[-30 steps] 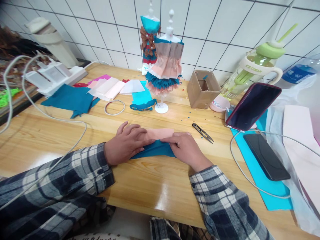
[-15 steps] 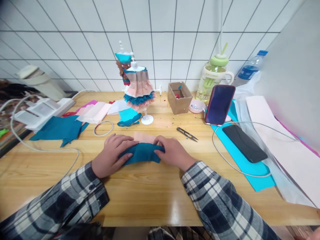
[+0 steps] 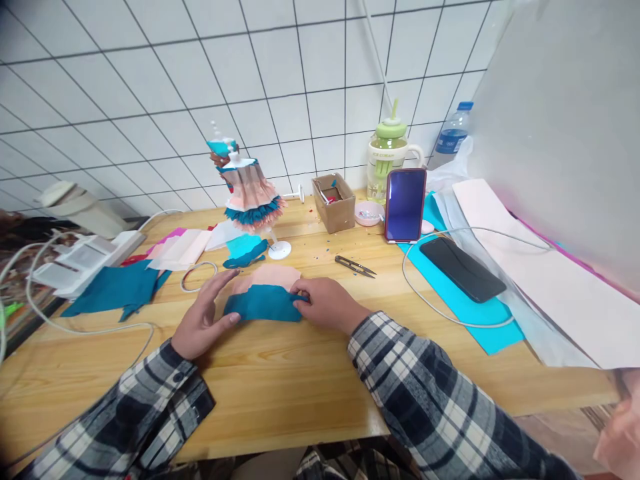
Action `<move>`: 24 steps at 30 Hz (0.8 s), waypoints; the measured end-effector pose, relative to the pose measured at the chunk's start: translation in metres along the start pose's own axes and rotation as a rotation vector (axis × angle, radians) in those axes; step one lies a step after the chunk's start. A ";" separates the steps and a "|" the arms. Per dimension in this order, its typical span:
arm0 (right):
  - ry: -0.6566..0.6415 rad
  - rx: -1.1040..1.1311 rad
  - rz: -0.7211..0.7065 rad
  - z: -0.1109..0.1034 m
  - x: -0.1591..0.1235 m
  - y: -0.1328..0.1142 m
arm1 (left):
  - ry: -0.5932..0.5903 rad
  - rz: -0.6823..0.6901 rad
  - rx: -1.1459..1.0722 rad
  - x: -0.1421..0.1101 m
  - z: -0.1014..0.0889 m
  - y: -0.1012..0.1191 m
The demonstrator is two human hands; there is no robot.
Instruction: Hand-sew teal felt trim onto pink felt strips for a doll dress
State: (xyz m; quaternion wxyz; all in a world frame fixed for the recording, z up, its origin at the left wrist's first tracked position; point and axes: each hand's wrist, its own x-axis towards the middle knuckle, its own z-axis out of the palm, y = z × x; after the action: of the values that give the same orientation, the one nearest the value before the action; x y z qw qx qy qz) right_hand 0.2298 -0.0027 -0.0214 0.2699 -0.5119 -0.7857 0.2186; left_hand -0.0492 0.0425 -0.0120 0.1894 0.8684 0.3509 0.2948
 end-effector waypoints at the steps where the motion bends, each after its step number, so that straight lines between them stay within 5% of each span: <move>1: 0.020 -0.036 -0.024 -0.001 0.000 -0.001 | 0.032 -0.004 -0.002 0.002 -0.004 -0.001; 4: 0.069 -0.211 -0.052 -0.006 -0.002 -0.006 | 0.027 -0.076 0.003 0.012 -0.023 -0.001; 8: 0.102 -0.473 0.062 -0.016 -0.005 -0.014 | -0.271 -0.192 -0.055 0.033 -0.045 0.009; 10: 0.148 -0.525 0.069 -0.020 -0.006 -0.014 | -0.394 -0.181 -0.038 0.043 -0.040 0.015; 14: 0.225 -0.461 -0.074 -0.024 -0.007 -0.013 | -0.245 -0.215 -0.017 0.056 -0.004 0.015; 18: 0.244 -0.373 -0.300 -0.023 -0.009 -0.016 | -0.229 -0.246 -0.213 0.059 0.024 0.011; 21: 0.285 -0.341 -0.377 -0.021 -0.012 -0.018 | -0.298 -0.323 -0.474 0.054 0.022 0.016; 24: 0.405 -0.306 -0.315 -0.022 -0.012 -0.019 | -0.491 -0.476 -0.729 0.045 0.013 0.026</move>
State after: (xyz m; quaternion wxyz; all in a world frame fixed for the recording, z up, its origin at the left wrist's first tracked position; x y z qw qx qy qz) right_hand 0.2350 -0.0192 0.0045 0.3715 -0.4516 -0.8094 -0.0538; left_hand -0.0023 0.0553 0.0094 0.6196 0.6854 0.3584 0.1337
